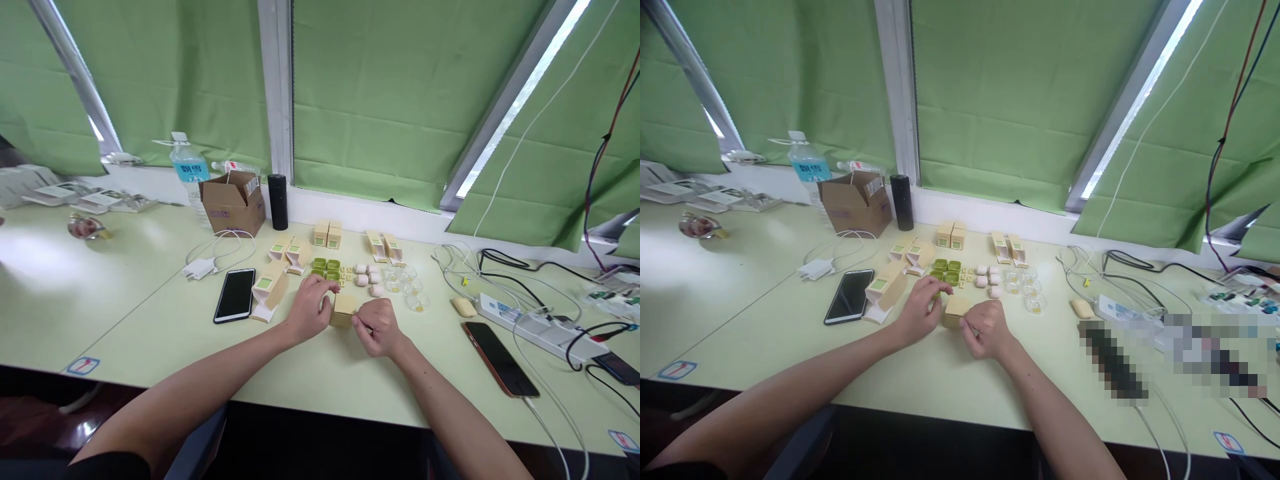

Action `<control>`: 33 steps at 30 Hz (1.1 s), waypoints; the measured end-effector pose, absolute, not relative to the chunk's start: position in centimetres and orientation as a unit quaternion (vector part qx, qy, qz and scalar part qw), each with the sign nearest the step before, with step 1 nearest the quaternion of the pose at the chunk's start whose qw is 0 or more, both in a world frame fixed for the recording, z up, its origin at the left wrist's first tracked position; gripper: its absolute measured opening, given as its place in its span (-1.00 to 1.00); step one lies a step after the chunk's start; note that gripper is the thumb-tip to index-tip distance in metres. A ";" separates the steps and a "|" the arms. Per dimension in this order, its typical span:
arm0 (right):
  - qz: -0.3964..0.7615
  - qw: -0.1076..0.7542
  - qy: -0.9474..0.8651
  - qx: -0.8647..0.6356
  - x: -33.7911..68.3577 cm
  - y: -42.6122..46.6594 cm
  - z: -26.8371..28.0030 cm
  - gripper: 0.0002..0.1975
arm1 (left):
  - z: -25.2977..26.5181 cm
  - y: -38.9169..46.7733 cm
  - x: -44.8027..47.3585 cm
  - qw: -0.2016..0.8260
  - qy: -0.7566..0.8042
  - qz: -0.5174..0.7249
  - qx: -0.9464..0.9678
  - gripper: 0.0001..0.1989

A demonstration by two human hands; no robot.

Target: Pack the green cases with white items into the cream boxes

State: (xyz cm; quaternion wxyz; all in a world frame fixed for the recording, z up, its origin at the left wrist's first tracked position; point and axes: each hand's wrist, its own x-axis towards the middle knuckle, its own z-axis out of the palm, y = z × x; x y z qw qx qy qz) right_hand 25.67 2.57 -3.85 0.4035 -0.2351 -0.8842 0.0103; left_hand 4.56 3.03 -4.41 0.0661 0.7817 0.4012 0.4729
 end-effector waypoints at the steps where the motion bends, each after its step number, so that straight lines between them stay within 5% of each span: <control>1: -0.004 0.393 -0.883 -0.256 25.8 2.7 -3.8 -0.59 | -4.4 3.0 4.6 0.064 0.400 0.473 0.782 -0.69; 14: 0.050 0.235 -0.846 -0.476 26.8 4.0 -3.5 -0.61 | -4.4 1.7 5.1 0.094 0.299 0.455 0.833 -0.78; 27: 0.060 0.120 -0.868 -0.479 26.4 3.6 -1.9 -0.27 | -4.4 2.5 4.7 0.117 0.369 0.541 0.746 -0.79; 33: 0.165 0.067 -0.837 -0.518 26.3 4.0 -1.9 -0.11 | -4.3 2.6 4.7 0.114 0.393 0.458 0.789 -0.62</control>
